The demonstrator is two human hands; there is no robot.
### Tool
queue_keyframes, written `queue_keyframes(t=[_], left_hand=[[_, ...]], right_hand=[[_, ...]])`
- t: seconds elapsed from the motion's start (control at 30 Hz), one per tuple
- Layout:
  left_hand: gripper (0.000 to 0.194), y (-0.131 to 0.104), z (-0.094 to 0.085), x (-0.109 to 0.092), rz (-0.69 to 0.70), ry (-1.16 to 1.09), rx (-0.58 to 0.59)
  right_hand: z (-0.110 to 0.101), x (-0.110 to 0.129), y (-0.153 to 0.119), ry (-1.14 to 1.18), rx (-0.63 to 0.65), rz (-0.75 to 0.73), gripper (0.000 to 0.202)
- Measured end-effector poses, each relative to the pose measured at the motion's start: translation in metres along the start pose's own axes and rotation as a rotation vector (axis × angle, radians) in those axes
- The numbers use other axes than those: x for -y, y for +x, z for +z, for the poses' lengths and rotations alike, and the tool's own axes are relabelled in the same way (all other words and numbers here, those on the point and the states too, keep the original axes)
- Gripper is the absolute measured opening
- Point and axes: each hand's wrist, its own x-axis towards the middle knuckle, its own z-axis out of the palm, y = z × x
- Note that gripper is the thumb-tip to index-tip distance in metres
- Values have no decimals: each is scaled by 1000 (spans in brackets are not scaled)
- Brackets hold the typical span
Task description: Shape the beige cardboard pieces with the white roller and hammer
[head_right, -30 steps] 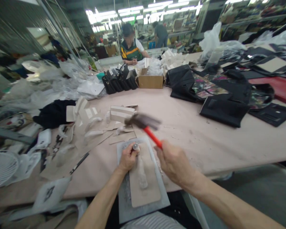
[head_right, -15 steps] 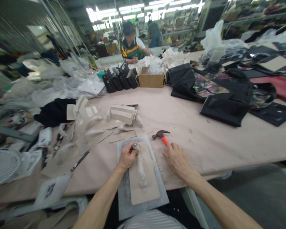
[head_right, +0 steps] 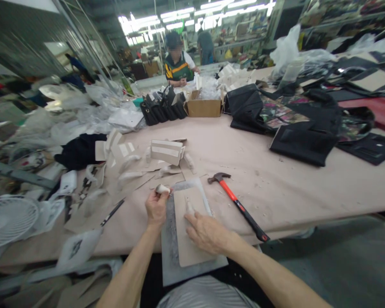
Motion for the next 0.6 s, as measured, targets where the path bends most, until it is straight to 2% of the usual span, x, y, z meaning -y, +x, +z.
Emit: queue_keyframes(t=[0.1, 0.2, 0.4, 0.43, 0.5, 0.6], left_hand=[[33, -6, -20, -16, 42, 42, -13], [34, -13, -34, -25, 52, 49, -27], [34, -25, -45, -39, 70, 95, -44], [34, -25, -46, -43, 83, 89, -63], [33, -25, -46, -54, 127, 61, -100], [30, -23, -42, -66, 185, 45, -103]], right_hand=[[-23, -11, 1, 53, 179, -98, 55], [-29, -12, 7, 40, 273, -123, 65], [-18, -1, 29, -368, 81, -184, 17], [-19, 0, 33, -394, 47, -142, 14], [-21, 0, 39, -414, -19, 40, 16], [-20, -1, 44, -320, -79, 291, 21]])
